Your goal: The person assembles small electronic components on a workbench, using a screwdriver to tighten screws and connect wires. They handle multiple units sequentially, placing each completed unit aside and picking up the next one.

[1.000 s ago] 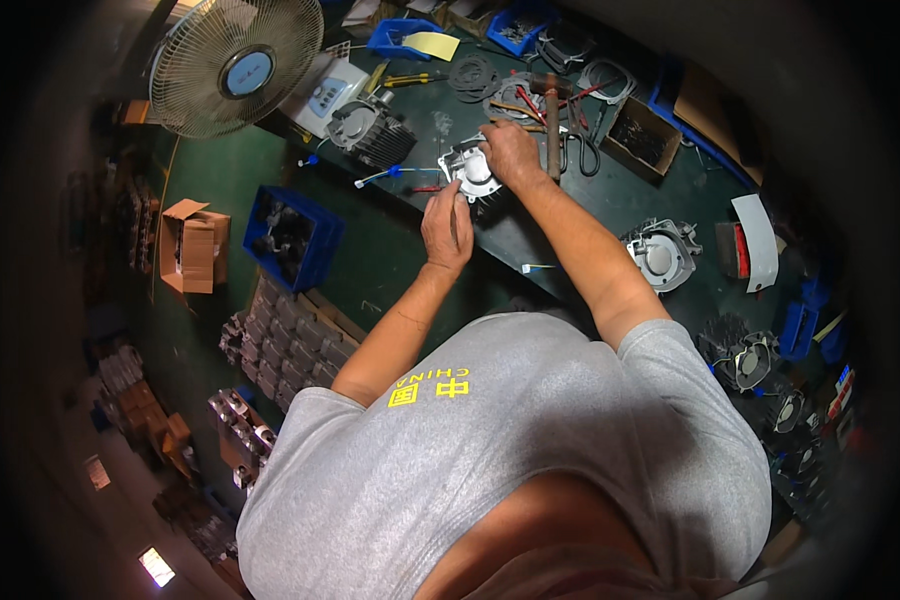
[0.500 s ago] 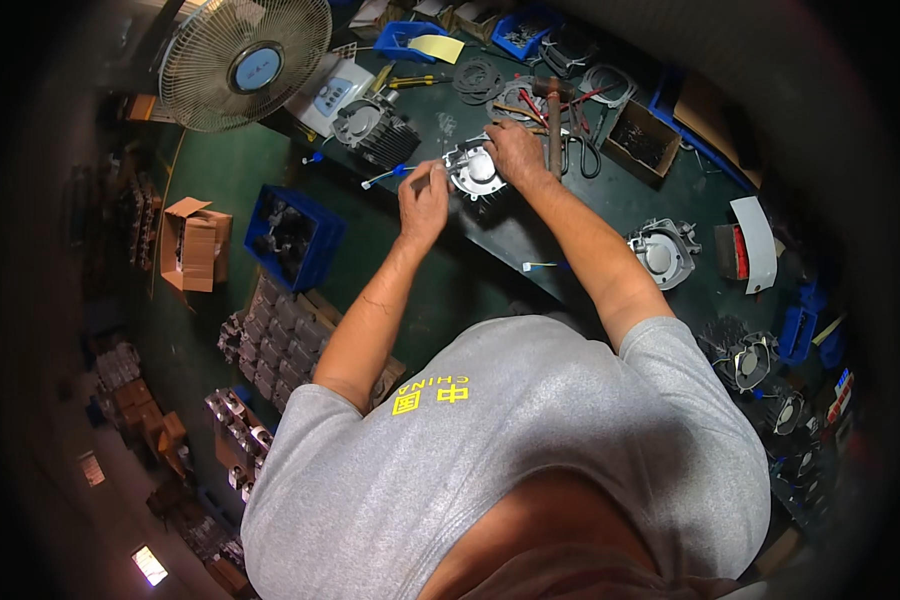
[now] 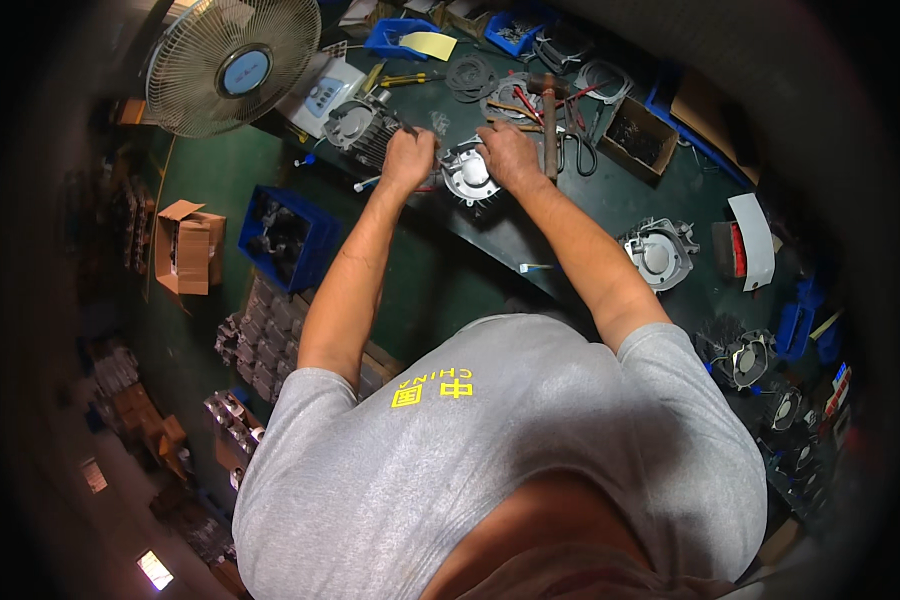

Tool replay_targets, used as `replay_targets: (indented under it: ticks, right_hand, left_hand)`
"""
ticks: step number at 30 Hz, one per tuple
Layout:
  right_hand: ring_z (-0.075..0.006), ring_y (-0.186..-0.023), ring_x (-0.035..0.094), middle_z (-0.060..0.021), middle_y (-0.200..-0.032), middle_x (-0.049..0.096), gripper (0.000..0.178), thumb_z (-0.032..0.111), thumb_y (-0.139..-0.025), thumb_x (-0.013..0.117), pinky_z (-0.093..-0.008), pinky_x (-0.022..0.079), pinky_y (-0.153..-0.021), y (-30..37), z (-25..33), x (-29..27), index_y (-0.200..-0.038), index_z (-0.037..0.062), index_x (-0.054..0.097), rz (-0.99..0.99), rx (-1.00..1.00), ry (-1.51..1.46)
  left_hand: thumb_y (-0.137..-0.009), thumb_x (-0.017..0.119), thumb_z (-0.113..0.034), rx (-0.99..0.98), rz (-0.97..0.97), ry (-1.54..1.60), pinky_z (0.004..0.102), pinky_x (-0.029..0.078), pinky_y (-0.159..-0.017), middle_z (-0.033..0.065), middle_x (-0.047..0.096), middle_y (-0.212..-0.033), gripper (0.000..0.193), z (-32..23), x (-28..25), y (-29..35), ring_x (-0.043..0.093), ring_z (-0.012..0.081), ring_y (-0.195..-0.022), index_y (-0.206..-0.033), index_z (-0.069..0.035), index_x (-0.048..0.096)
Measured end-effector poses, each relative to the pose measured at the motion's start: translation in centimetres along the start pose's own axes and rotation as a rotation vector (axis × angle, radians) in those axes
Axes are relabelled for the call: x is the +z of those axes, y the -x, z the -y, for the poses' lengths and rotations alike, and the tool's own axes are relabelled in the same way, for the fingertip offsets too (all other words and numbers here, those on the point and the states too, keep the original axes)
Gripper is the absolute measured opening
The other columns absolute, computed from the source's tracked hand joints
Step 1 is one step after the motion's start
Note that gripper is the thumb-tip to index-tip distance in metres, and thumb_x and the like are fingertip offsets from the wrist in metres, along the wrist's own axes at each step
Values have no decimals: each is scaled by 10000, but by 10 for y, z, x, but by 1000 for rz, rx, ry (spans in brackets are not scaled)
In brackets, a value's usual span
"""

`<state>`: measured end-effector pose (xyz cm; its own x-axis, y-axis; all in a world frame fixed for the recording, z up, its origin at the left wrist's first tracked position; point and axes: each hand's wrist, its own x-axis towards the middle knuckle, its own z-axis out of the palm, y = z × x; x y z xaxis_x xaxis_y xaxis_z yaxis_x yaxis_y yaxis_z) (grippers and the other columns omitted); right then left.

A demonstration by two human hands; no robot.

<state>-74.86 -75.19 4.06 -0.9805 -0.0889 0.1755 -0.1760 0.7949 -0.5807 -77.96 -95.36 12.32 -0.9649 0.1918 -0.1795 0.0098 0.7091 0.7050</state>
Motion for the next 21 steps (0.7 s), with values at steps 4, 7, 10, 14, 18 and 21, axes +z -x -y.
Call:
replay_targets:
  ticks: [4,7,10,14,18,21]
  right_hand:
    - [-364,-1191,637,-162,-1134,669,211,202,-906,742,-504,573,-920,-3,3,0,-1085,90,733,27,50,-2]
    - [-365,-1200,638,-170,-1166,672,222,200,-903,745,-502,571,-930,-4,-3,3,-1098,94,738,-13,43,0]
    - [-370,-1212,637,-181,-1196,675,249,200,-900,750,-500,561,-958,-1,0,1,-1122,88,741,16,68,-6]
    - [-375,-1095,677,-160,-1106,698,305,232,-899,746,-510,566,-887,-4,-10,4,-1174,103,735,-54,4,22]
    - [-372,-1201,641,-182,-1199,676,267,210,-906,746,-498,557,-962,-5,-2,-6,-1140,81,732,31,50,17]
    - [-369,-1193,644,-183,-1182,677,265,209,-907,746,-494,563,-950,-3,-2,-4,-1136,78,730,24,45,18]
  left_hand:
    - [-984,497,-279,112,-203,-13,501,535,-739,236,707,-783,382,9,26,36,705,446,-809,-896,17,722]
    - [-1038,527,-147,141,-227,139,421,535,-733,220,714,-938,258,8,53,73,697,364,-773,-1095,40,696]
    - [-1034,536,-107,407,-481,-50,443,535,-812,242,712,-987,255,9,91,110,684,422,-892,-1190,31,685]
    - [-1049,534,-127,357,-492,-6,428,540,-841,248,715,-1004,290,7,89,107,693,394,-906,-1245,39,669]
    - [-1058,531,-155,193,-415,238,385,538,-787,181,715,-906,314,8,79,113,694,270,-831,-1261,43,666]
    - [-1055,525,-155,90,-365,411,324,522,-717,85,684,-811,304,6,64,105,646,149,-746,-1207,55,683]
